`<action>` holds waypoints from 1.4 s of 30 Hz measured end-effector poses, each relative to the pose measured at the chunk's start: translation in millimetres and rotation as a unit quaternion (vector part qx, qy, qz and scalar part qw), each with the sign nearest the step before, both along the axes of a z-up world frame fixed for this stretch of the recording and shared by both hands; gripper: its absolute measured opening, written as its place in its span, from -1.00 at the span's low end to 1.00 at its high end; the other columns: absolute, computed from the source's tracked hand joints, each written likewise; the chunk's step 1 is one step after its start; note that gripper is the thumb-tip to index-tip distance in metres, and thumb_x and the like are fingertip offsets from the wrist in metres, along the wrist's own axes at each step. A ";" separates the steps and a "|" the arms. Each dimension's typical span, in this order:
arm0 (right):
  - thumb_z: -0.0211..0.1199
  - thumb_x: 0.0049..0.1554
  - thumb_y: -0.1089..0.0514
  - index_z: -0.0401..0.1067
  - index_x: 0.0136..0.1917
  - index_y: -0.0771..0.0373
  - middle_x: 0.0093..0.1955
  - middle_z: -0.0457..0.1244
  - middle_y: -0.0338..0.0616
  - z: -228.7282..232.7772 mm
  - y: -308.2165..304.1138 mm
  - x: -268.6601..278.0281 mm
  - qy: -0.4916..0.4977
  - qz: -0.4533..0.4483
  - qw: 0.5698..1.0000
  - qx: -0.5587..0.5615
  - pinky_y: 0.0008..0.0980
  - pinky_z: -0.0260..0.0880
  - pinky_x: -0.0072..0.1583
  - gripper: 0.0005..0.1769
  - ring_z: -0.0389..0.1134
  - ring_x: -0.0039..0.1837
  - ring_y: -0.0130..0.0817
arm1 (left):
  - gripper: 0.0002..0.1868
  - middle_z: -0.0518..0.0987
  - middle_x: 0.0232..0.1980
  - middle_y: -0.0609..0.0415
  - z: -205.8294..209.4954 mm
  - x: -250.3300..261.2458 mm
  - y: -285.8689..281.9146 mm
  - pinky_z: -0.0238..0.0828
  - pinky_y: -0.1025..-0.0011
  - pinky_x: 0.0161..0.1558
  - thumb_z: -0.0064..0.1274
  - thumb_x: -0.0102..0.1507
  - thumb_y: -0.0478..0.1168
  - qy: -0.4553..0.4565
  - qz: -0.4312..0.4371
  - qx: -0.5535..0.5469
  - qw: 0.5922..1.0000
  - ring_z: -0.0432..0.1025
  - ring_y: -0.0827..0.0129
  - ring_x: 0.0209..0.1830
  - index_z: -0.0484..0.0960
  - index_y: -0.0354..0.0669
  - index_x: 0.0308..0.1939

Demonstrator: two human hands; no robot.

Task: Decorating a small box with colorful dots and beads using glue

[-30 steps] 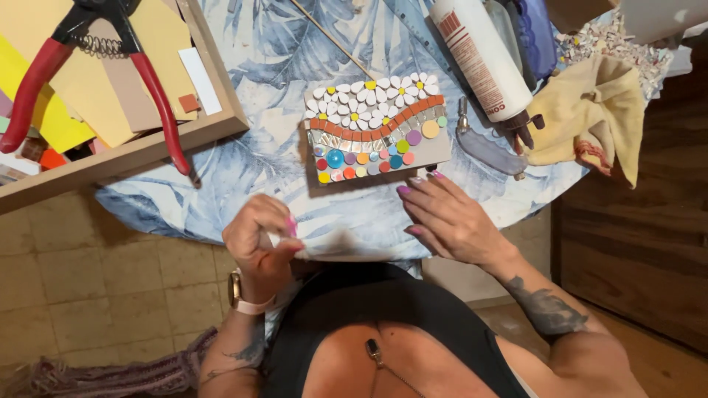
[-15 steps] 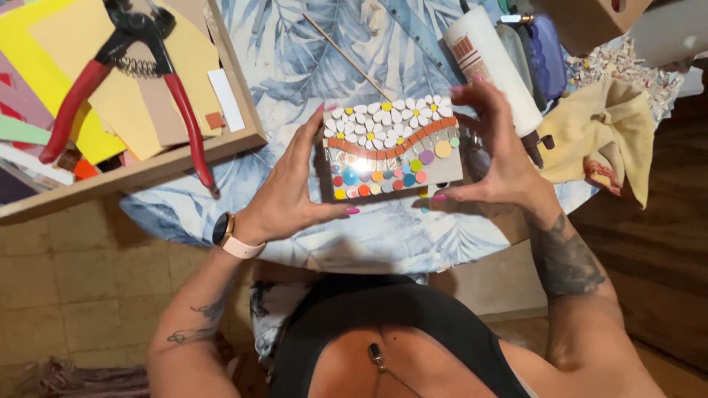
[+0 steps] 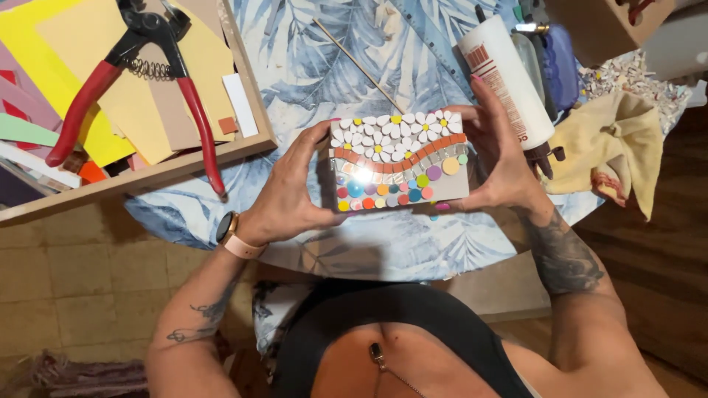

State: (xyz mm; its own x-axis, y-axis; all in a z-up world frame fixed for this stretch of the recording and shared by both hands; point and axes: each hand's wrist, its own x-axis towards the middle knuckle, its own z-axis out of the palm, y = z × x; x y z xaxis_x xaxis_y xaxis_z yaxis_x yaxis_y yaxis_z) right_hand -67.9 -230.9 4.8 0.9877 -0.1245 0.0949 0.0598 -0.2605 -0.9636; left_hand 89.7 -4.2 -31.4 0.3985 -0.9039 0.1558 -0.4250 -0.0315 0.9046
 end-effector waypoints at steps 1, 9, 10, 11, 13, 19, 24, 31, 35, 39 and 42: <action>0.38 -0.45 0.24 -0.42 0.36 0.27 0.22 -0.04 0.13 -1.2 1.6 0.7 0.001 0.000 1.000 0.001 -0.20 0.08 0.34 0.30 0.05 0.27 -0.11 | -0.02 0.21 0.16 -0.15 1.4 0.7 2.1 0.08 0.28 0.13 0.20 -0.23 -0.10 0.001 0.000 0.001 1.000 0.17 0.09 0.15 0.02 -0.28 0.15; 0.40 -0.43 0.19 -0.40 0.38 0.20 0.23 -0.02 0.12 -3.6 17.4 7.4 -0.011 -0.005 1.000 0.005 -0.28 0.07 0.33 0.30 0.05 0.30 -0.15 | -0.03 0.16 0.22 -0.10 -2.0 5.7 19.0 0.05 0.32 0.15 0.23 -0.20 -0.12 0.012 0.012 -0.001 1.000 0.13 0.13 0.21 0.01 -0.22 0.18; 0.40 -0.43 0.19 -0.40 0.38 0.20 0.23 -0.02 0.12 -3.7 18.5 7.7 -0.011 -0.004 1.000 0.005 -0.28 0.07 0.33 0.30 0.05 0.30 -0.15 | -0.03 0.16 0.22 -0.10 -1.8 5.9 19.2 0.05 0.32 0.15 0.23 -0.20 -0.12 0.012 0.014 -0.001 1.000 0.13 0.13 0.21 0.01 -0.22 0.18; 0.39 -0.43 0.20 -0.41 0.38 0.20 0.23 -0.02 0.13 -3.7 19.2 8.0 -0.009 -0.007 1.000 0.010 -0.28 0.06 0.33 0.30 0.05 0.30 -0.14 | -0.02 0.16 0.22 -0.10 -1.5 6.0 19.2 0.04 0.32 0.17 0.22 -0.20 -0.14 0.020 0.010 -0.003 1.000 0.12 0.13 0.22 0.01 -0.22 0.18; 0.39 -0.44 0.20 -0.41 0.38 0.20 0.23 -0.02 0.14 -2.1 20.1 8.2 -0.009 -0.011 1.000 0.014 -0.28 0.05 0.33 0.30 0.05 0.30 -0.13 | -0.02 0.15 0.23 -0.11 -1.5 7.3 18.6 0.02 0.32 0.18 0.22 -0.21 -0.16 0.026 0.005 -0.007 1.000 0.11 0.13 0.23 0.00 -0.22 0.18; 0.41 -0.42 0.20 -0.47 0.38 0.18 0.22 -0.03 0.10 0.0 17.3 9.0 0.012 0.013 1.000 -0.019 -0.25 0.01 0.36 0.34 0.04 0.32 -0.11 | -0.05 0.12 0.23 -0.09 6.7 7.6 19.6 0.00 0.33 0.17 0.19 -0.20 -0.22 0.033 -0.005 0.016 0.999 0.09 0.14 0.24 -0.02 -0.21 0.18; 0.44 -0.44 0.15 -0.52 0.37 0.17 0.32 -0.11 0.24 2.6 15.8 9.9 -0.030 0.075 0.993 -0.088 -0.08 -0.10 0.43 0.38 -0.11 0.42 0.04 | 0.01 -0.06 0.33 -0.10 8.9 3.8 23.0 -0.17 0.29 0.28 0.13 -0.16 -0.27 0.027 -0.035 0.029 0.999 -0.11 0.13 0.34 -0.17 -0.23 0.24; 0.25 -0.31 -0.11 -0.30 0.35 0.31 0.38 -0.23 0.17 24.3 29.6 -0.8 -0.122 -0.035 0.978 -0.165 -0.14 -0.18 0.48 0.15 -0.17 0.44 0.00 | 0.01 -0.13 0.36 -0.09 17.1 -2.4 23.4 -0.16 0.30 0.30 0.15 -0.02 -0.08 0.019 -0.026 -0.027 0.999 -0.12 0.12 0.37 -0.24 -0.19 0.27; 0.21 -0.14 0.08 0.17 -0.04 0.36 0.05 0.06 0.10 25.3 49.0 -7.4 -0.227 -0.101 0.923 -0.294 0.14 -0.01 0.37 -0.53 0.05 0.27 0.07 | 0.02 -0.10 0.35 -0.08 10.5 -9.1 24.7 -0.05 0.28 0.24 0.15 -0.03 -0.04 0.024 0.003 0.009 1.000 -0.08 0.13 0.34 -0.24 -0.16 0.27; 0.25 -0.10 0.14 0.30 -0.11 0.32 -0.01 0.11 0.06 38.7 64.6 -8.2 -0.213 -0.069 0.915 -0.335 0.17 -0.16 0.36 -0.69 0.06 0.25 0.14 | 0.02 -0.02 0.32 -0.16 10.8 -7.4 23.6 -0.04 0.25 0.23 0.15 -0.05 -0.04 0.041 0.004 0.006 0.999 -0.01 0.11 0.31 -0.23 -0.18 0.26; 0.27 -0.11 0.15 0.30 -0.13 0.32 -0.03 0.12 0.06 39.9 67.3 -2.6 -0.223 -0.057 0.914 -0.334 0.16 -0.21 0.37 -0.69 0.07 0.24 0.16 | -0.01 -0.02 0.33 -0.12 19.0 -7.7 23.7 -0.01 0.30 0.21 0.14 -0.02 -0.07 0.064 0.004 0.006 0.998 0.00 0.15 0.31 -0.22 -0.11 0.27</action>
State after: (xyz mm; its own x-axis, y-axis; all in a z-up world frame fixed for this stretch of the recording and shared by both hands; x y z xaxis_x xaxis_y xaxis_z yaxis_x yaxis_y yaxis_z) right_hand -70.5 -163.5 44.7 0.8171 0.0091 0.5765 0.3436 -0.8107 -0.4741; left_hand 82.0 19.5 -12.4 0.4214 -0.9022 0.0921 -0.3062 -0.0459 0.9509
